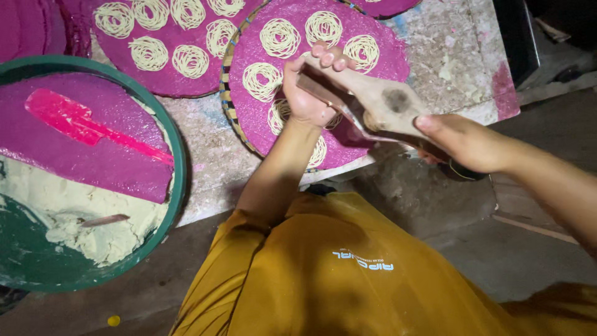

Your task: The person uses a wooden extruder to press dough into thin strands, forming spiral patterns on pink mats placed on woven trays. They repeatedly load dough into the extruder, press it out, and arrange the resulting noodles into neat circles.

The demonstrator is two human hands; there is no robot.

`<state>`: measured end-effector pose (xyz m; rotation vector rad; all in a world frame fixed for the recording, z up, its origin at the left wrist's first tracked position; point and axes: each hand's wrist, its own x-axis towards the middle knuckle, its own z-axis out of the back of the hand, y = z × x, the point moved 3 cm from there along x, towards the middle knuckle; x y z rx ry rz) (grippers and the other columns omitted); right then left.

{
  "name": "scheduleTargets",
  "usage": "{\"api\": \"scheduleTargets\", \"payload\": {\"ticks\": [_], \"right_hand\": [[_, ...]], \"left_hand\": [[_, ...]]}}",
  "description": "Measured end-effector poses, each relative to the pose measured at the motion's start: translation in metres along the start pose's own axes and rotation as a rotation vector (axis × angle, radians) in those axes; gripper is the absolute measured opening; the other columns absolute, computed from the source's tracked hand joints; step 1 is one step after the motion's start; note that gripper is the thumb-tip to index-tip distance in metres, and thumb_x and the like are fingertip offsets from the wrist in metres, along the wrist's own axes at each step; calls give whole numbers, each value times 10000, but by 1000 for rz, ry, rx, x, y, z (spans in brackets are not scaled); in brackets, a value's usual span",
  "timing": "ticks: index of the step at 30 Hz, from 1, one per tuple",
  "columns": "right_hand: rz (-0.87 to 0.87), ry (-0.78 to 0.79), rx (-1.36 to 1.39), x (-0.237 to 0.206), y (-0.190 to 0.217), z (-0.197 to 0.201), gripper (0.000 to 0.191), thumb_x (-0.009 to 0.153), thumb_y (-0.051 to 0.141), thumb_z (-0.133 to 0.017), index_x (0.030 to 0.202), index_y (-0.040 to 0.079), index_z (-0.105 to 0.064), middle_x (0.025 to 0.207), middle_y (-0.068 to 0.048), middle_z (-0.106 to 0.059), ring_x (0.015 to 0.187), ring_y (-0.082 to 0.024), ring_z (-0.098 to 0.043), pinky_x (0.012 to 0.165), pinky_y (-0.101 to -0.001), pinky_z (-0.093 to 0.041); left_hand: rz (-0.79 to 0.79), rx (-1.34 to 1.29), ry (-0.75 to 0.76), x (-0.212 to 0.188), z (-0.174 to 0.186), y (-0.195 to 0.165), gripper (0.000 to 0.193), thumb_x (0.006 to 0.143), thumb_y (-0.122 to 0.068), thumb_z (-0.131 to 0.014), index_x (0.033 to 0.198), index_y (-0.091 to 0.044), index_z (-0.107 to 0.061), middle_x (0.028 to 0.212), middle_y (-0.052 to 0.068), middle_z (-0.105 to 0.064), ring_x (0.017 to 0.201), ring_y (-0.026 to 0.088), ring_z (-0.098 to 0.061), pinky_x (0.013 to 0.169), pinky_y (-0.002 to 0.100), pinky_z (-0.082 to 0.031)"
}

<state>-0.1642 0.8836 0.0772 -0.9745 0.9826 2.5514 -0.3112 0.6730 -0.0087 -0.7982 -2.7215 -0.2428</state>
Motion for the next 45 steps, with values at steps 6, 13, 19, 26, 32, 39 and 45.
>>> {"api": "scheduleTargets", "payload": {"ticks": [6, 13, 19, 26, 32, 39, 45], "right_hand": [[47, 111, 107, -2, 0, -25, 849, 976, 665, -222, 790, 1, -717, 654, -119, -667, 623, -233, -612, 632, -389, -513], [4, -49, -29, -8, 6, 4, 775, 1002, 670, -278, 791, 28, -657, 607, -119, -641, 575, -236, -614, 592, -391, -514], [44, 34, 143, -3, 12, -18, 824, 982, 672, -261, 749, 11, -693, 585, -98, -645, 534, -210, -616, 564, -362, -526], [-24, -97, -13, -5, -1, 10, 715, 1001, 614, -339, 840, 1, -671, 624, -107, -634, 558, -200, -620, 565, -365, -518], [169, -77, 124, 6, -13, 4, 612, 1049, 532, -377, 824, 31, -647, 639, -58, -613, 586, -163, -569, 575, -330, -485], [281, -142, 262, 13, -40, -1, 514, 1064, 476, -429, 845, 48, -610, 662, -36, -603, 610, -136, -559, 581, -306, -463], [395, -276, 509, 16, -63, -5, 548, 1062, 552, -418, 967, 43, -598, 751, -30, -625, 664, -135, -599, 620, -293, -487]], "left_hand": [[-12, 63, -49, -13, 16, -4, 195, 966, -349, -468, 974, -158, -506, 888, -3, -518, 927, 187, -526, 991, 391, -432], [-42, 87, -17, 12, 20, 13, 217, 967, -355, -431, 954, -152, -505, 868, -2, -527, 909, 177, -521, 967, 372, -445], [-61, 189, -19, 4, 18, -6, 245, 991, -375, -406, 950, -154, -504, 867, 8, -529, 893, 182, -527, 896, 399, -470], [-74, 44, -74, 12, 17, 21, 198, 945, -328, -418, 957, -149, -502, 875, 14, -528, 901, 195, -528, 941, 387, -467], [209, 313, -394, 9, 27, 1, 447, 944, -442, -329, 1063, -77, -558, 1067, 92, -648, 987, 207, -624, 933, 366, -520], [821, 1012, -585, -46, 69, 16, 844, 1063, -623, -160, 1559, 37, -335, 1242, 174, -703, 497, 46, -468, 355, 212, -311], [474, 2120, 191, -72, 13, 5, 829, 930, -200, -447, 1642, -116, -30, 1324, 111, -741, 610, 232, -679, 573, 373, -568]]}}
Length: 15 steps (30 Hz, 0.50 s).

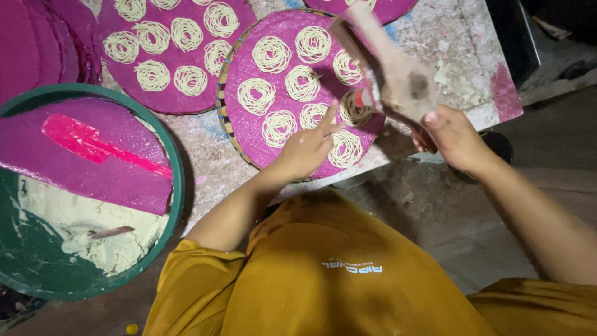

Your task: The person uses a wooden extruder to press dough into thin strands, forming spiral patterns on pink mats placed on woven trays. They repeatedly load dough into the extruder, press it out, and arrange the resulting noodles into neat circles.

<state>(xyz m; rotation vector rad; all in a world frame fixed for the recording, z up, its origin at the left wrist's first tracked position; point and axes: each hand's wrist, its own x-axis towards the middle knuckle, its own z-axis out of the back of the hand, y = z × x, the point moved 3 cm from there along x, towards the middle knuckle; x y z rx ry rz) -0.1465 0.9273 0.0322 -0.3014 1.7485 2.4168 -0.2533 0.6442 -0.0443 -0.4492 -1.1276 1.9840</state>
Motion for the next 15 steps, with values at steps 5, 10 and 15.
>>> {"api": "scheduleTargets", "payload": {"ticks": [5, 10, 15], "right_hand": [[111, -96, 287, -22, -11, -8, 833, 1007, 787, -381, 1339, 38, -534, 882, -98, -603, 780, -195, -570, 724, -353, -469], [237, -349, 488, -50, -26, -28, 1036, 929, 889, -378, 1549, 59, -394, 1049, -73, -536, 884, -217, -507, 799, -391, -438], [297, -520, 580, -42, -42, -39, 1032, 840, 905, -422, 1499, 112, -383, 1306, 4, -557, 920, -195, -486, 792, -392, -425]], "left_hand": [[192, 313, 53, -32, 38, -29, 847, 911, -234, -551, 1665, -199, -168, 1103, 156, -745, 739, 310, -713, 705, 460, -571], [445, 530, -303, -88, 138, -43, 709, 878, -229, -611, 1559, -294, -421, 1192, 128, -738, 699, 322, -718, 662, 452, -574], [372, 613, -835, -168, 247, -47, 416, 997, -51, -604, 1410, -90, -642, 1181, 173, -709, 785, 276, -690, 703, 388, -543]]}}
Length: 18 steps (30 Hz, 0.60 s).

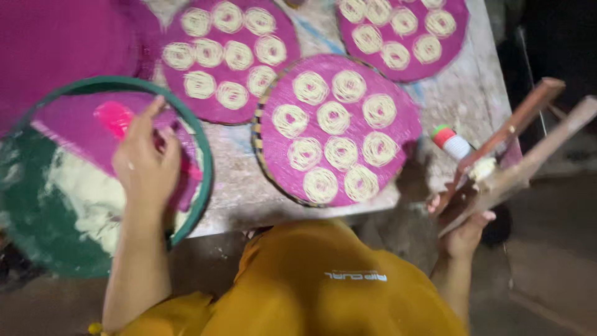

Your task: The person uses a wooden extruder to press dough into thin strands, forming spiral patterns on pink mats placed on woven trays. They repeatedly load dough into the extruder, press it out, and arrange the resulting noodles into neat circles.

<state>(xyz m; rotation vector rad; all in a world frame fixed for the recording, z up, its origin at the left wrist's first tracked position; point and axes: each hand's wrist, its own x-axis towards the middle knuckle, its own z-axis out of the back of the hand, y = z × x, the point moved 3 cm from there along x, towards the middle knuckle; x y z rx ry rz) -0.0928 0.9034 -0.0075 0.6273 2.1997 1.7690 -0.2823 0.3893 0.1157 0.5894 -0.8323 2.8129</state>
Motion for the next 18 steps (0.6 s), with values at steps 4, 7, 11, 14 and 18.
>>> {"api": "scheduleTargets", "payload": {"ticks": [4, 7, 11, 14, 18], "right_hand": [[-84, 129, 135, 30, -21, -27, 928, 939, 895, -450, 1377, 77, -444, 1002, -68, -542, 893, -221, -540, 814, -418, -455], [-66, 249, 141, 50, -35, -69, 964, 911, 916, -469, 1408, 90, -436, 1015, -74, -559, 875, -227, -551, 810, -406, -456], [-125, 317, 257, 58, -57, -151, 1010, 859, 923, -501, 1439, 101, -418, 1106, -46, -582, 945, -226, -573, 814, -394, -465], [-164, 352, 360, 55, -73, -209, 1013, 876, 905, -532, 1449, 75, -429, 1132, -50, -595, 973, -223, -574, 854, -407, -460], [-172, 328, 280, 46, -87, -253, 1017, 840, 876, -543, 1455, 74, -432, 1136, -52, -600, 1003, -237, -570, 837, -421, -460]], "left_hand": [[-23, 86, -126, 47, 18, 80, 355, 982, -96, -658, 1335, -93, -701, 1158, 182, -703, 1017, 355, -675, 906, 447, -537], [46, 179, -162, 86, 20, 148, 338, 912, -143, -696, 1246, -104, -725, 1198, 180, -707, 1115, 403, -641, 941, 488, -505], [254, 383, 26, 138, 13, 215, 329, 890, -240, -688, 1211, -192, -742, 1225, 148, -700, 1136, 371, -648, 971, 484, -510], [462, 377, 241, 173, 9, 248, 351, 927, -297, -663, 1267, -225, -711, 1289, 156, -666, 1197, 363, -629, 1005, 476, -511], [530, 466, 464, 219, -4, 276, 400, 940, -264, -647, 1307, -111, -696, 1343, 195, -660, 1248, 377, -629, 1003, 492, -537]]}}
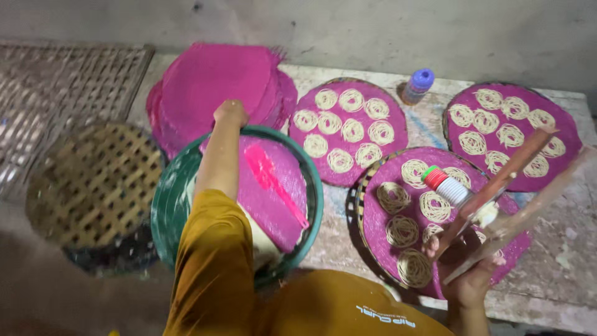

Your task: The person uses a wooden extruder to press dough into thin strands, forming spiral patterns on pink mats placed on woven trays. They repeatedly load dough into the extruder, press it out, and arrange the resulting noodles into neat circles.

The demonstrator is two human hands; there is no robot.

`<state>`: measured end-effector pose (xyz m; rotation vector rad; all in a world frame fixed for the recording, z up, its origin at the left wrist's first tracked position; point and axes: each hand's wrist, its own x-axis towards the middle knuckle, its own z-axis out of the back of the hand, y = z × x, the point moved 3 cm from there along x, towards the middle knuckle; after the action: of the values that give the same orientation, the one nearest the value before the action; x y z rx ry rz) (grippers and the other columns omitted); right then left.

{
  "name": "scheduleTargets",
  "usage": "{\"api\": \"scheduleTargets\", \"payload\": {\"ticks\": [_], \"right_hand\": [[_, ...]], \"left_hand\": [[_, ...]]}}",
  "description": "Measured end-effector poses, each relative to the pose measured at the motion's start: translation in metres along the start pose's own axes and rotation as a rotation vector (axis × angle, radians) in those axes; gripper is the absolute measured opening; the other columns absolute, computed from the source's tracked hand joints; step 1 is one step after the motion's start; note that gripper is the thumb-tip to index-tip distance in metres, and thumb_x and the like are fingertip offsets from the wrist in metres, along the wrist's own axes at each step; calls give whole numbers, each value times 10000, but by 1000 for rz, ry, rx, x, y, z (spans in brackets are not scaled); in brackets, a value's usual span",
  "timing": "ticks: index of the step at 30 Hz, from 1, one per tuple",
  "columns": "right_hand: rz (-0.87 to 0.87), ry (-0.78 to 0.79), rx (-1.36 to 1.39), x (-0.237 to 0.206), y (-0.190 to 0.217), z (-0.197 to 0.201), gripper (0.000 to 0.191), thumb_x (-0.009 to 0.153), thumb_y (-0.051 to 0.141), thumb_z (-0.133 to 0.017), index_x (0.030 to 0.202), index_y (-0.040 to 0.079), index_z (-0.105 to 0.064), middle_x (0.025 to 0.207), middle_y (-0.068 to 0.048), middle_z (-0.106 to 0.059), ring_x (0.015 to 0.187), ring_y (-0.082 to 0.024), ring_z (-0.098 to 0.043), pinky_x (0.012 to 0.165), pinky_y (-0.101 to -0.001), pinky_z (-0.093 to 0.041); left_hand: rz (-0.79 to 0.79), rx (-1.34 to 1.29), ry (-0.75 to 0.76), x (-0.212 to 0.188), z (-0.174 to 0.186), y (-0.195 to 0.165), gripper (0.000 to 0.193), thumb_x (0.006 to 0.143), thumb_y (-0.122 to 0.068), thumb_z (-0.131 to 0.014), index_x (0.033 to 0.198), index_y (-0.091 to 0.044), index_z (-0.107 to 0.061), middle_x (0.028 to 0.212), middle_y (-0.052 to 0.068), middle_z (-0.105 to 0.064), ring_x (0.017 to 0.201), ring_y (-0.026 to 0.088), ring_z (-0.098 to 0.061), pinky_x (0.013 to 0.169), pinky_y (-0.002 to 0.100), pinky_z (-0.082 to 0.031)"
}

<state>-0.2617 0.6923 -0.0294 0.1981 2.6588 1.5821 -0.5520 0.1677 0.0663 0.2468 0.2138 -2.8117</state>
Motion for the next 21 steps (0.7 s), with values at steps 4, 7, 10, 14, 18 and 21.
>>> {"api": "scheduleTargets", "payload": {"ticks": [4, 7, 10, 14, 18, 21], "right_hand": [[100, 2, -55, -7, -10, -12, 994, 893, 858, -546, 1437, 30, -466, 1050, -104, -586, 954, -258, -557, 813, -416, -437], [140, -75, -81, -22, -13, -8, 990, 901, 857, -528, 1489, 62, -468, 1026, -156, -607, 926, -273, -570, 800, -410, -436], [175, -201, -98, -44, -9, 2, 931, 910, 852, -514, 1430, 83, -444, 1072, -141, -598, 957, -278, -572, 806, -428, -449], [197, -444, -160, -73, 8, 21, 1050, 833, 916, -459, 1517, 119, -435, 1278, -36, -573, 959, -244, -538, 816, -422, -457], [244, -383, -66, -87, 38, 38, 956, 856, 910, -479, 1364, 100, -469, 1150, -66, -569, 1009, -272, -566, 843, -435, -466], [261, -407, -154, -91, 61, 54, 1012, 850, 957, -430, 1300, 55, -518, 1064, -70, -576, 936, -272, -576, 782, -433, -470]], "left_hand": [[25, 139, 153, 42, -4, -5, 390, 955, -247, -634, 1296, -75, -713, 1337, 195, -680, 1235, 371, -652, 967, 494, -559], [6, 251, 146, 66, -8, -4, 368, 962, -254, -627, 1277, -90, -725, 1315, 179, -692, 1206, 362, -666, 929, 492, -569], [-12, 339, 57, 82, -10, 2, 348, 969, -260, -620, 1258, -104, -737, 1293, 162, -704, 1178, 353, -681, 891, 491, -578], [-76, 356, -139, 77, -10, 1, 339, 964, -300, -626, 1221, -118, -752, 1236, 148, -723, 1126, 348, -697, 847, 487, -579], [-340, -178, -576, 35, 10, -37, 217, 1055, -267, -603, 1091, -80, -706, 940, 219, -726, 857, 436, -696, 721, 565, -521], [-644, -362, -582, -23, 23, -107, 221, 1058, -284, -615, 1094, -73, -664, 856, 227, -691, 772, 434, -681, 645, 557, -506]]}}
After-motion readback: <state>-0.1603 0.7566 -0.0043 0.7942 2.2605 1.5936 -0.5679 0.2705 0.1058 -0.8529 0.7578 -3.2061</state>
